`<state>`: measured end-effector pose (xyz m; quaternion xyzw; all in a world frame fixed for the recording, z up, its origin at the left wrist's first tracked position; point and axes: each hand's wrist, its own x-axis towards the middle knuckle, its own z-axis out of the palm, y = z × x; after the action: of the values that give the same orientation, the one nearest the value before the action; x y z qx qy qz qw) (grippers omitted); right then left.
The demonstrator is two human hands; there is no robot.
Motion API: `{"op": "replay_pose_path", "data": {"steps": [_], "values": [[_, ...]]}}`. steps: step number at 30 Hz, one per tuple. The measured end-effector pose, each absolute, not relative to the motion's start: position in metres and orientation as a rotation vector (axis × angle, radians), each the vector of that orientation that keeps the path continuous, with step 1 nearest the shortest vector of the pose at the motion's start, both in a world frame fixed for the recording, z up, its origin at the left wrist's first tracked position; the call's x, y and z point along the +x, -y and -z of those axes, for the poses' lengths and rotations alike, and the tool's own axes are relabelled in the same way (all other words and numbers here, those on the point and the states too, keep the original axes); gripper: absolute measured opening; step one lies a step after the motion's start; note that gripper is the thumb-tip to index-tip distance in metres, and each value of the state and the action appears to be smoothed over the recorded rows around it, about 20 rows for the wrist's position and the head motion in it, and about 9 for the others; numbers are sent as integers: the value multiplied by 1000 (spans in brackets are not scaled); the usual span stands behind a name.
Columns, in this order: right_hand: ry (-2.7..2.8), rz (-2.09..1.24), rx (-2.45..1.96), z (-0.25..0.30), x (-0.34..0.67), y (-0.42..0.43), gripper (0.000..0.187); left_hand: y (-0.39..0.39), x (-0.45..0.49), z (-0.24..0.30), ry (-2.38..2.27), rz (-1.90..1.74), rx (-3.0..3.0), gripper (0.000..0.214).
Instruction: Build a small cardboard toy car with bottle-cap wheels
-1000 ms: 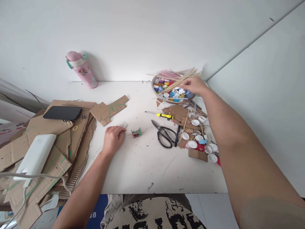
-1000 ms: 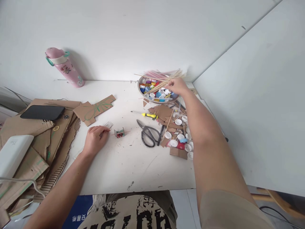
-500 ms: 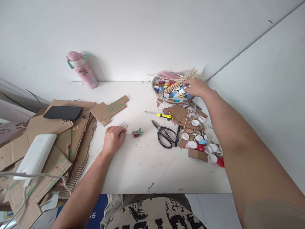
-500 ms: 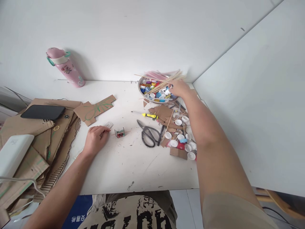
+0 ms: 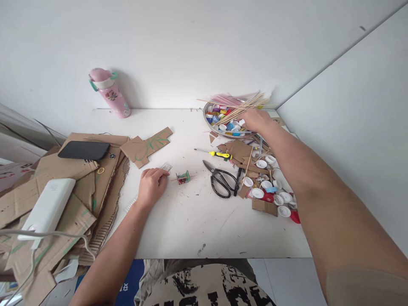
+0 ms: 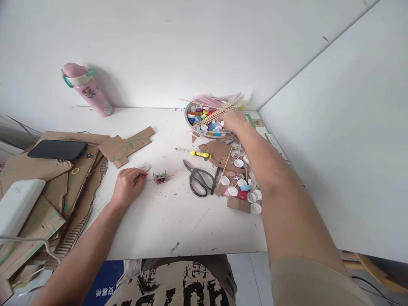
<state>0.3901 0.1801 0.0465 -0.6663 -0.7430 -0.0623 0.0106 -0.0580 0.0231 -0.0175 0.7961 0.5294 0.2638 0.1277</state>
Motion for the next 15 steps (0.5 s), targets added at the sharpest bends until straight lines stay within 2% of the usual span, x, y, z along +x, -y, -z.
{"op": "replay_pose_path", "data": {"steps": [7, 15], "values": [[2316, 182, -2225, -52, 413, -192, 24, -22, -58, 16, -1549, -754, 2305, 31], [2190, 57, -2283, -52, 406, -192, 22, -21, -57, 16, -1528, -788, 2295, 29]]}}
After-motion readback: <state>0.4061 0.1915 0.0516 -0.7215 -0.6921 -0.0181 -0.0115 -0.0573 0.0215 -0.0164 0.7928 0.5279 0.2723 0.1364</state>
